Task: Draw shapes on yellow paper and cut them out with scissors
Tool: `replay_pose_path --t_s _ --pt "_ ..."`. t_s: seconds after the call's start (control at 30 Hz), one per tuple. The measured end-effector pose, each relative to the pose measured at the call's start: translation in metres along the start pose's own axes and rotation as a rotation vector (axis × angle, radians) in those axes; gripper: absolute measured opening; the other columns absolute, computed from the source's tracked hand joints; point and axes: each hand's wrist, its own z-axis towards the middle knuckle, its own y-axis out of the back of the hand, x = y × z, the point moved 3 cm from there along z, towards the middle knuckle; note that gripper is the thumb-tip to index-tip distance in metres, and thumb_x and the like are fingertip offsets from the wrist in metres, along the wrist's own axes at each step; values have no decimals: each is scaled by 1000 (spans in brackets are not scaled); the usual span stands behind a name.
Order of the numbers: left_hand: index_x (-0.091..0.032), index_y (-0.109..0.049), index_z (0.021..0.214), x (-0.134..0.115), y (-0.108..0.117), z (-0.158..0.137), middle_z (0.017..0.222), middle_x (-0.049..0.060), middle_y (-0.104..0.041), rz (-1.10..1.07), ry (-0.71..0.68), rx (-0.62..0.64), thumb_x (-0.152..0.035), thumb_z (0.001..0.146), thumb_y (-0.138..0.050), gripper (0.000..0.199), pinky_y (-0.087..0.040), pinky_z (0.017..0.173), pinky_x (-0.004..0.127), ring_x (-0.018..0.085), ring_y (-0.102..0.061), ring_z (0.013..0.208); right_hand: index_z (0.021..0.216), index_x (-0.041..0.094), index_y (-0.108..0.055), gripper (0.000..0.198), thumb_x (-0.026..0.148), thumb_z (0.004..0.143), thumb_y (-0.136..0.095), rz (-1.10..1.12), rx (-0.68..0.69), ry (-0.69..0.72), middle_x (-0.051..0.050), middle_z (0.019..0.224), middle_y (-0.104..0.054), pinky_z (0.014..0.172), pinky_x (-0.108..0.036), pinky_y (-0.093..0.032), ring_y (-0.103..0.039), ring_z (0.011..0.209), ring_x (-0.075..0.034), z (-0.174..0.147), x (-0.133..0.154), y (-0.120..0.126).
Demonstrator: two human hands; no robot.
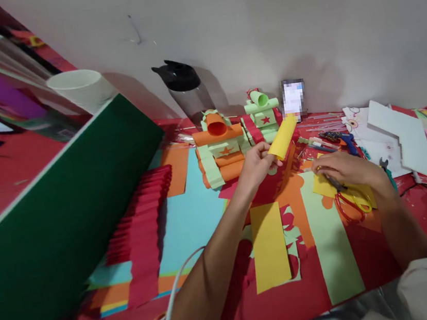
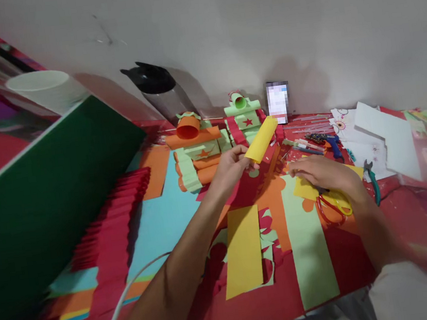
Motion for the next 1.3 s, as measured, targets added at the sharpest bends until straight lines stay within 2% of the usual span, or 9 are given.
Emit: replay_pose_path --t_s 0.13,0.3,0.43,0.6,0.67,0.8,1.0,1.13,1.3 --pt "-22 -57 83 -3 -3 -1 60 -3 -67 21 -63 5 -19 70 -58 14 -48 59 24 16 -66 61 113 24 -80 25 35 107 -58 306 -20 132 -7 110 -82 89 -31 -55 -77 97 -21 9 26 -1" --pt "-22 -58 88 -6 -6 -1 59 -5 -65 26 -96 20 -15 74 -58 16 -50 57 23 16 -67 58 127 26 -76 31 22 106 -54 540 -10 268 -6 117 -82 94 -34 -58 -77 108 -21 16 46 -13" --pt "-21 -57 90 -6 -7 -1 61 -4 -67 16 -108 17 -13 74 -59 18 -51 56 23 16 -69 58 111 23 -75 16 25 96 -71 608 -158 184 -7 111 -81 79 -30 -60 -77 97 -20 20 41 -22" --pt "-22 -57 91 -8 -8 -4 64 -3 -70 32 -153 3 -13 76 -59 18 -52 57 24 16 -69 59 122 25 -69 23 39 106 -62 742 -196 120 -3 90 -79 72 -30 -61 -75 82 -18 21 38 -35" --pt "-22 -57 91 -9 -8 -6 64 -3 -69 30 -176 -12 -13 75 -58 18 -52 57 25 17 -69 60 119 26 -72 26 44 108 -58 680 -269 119 -3 86 -77 70 -30 -61 -74 79 -18 22 38 -36" --pt "-23 -57 93 -7 -10 -6 67 -3 -71 12 -211 -22 -14 75 -56 20 -55 62 26 17 -70 61 107 27 -78 19 37 105 -62 393 -568 179 -4 88 -75 70 -35 -60 -70 75 -19 22 43 -33" --pt "-23 -58 96 -7 -12 -7 70 -3 -72 37 -221 -18 -14 79 -56 19 -52 60 25 16 -68 60 102 27 -70 3 27 101 -68 74 -882 223 -2 83 -76 64 -33 -59 -70 68 -18 24 43 -39" --pt "-23 -59 97 -6 -13 -8 69 -4 -70 52 -198 -20 -13 80 -56 20 -50 58 25 15 -67 58 106 25 -68 12 15 99 -70 -109 -952 402 -2 85 -79 68 -32 -59 -71 70 -17 25 46 -41" --pt "-22 -61 96 -5 -13 -7 73 -3 -71 79 -216 -35 -10 79 -56 21 -49 57 24 14 -68 58 117 22 -68 19 14 101 -62 -204 -901 402 -4 91 -80 73 -34 -60 -73 75 -19 26 47 -41"
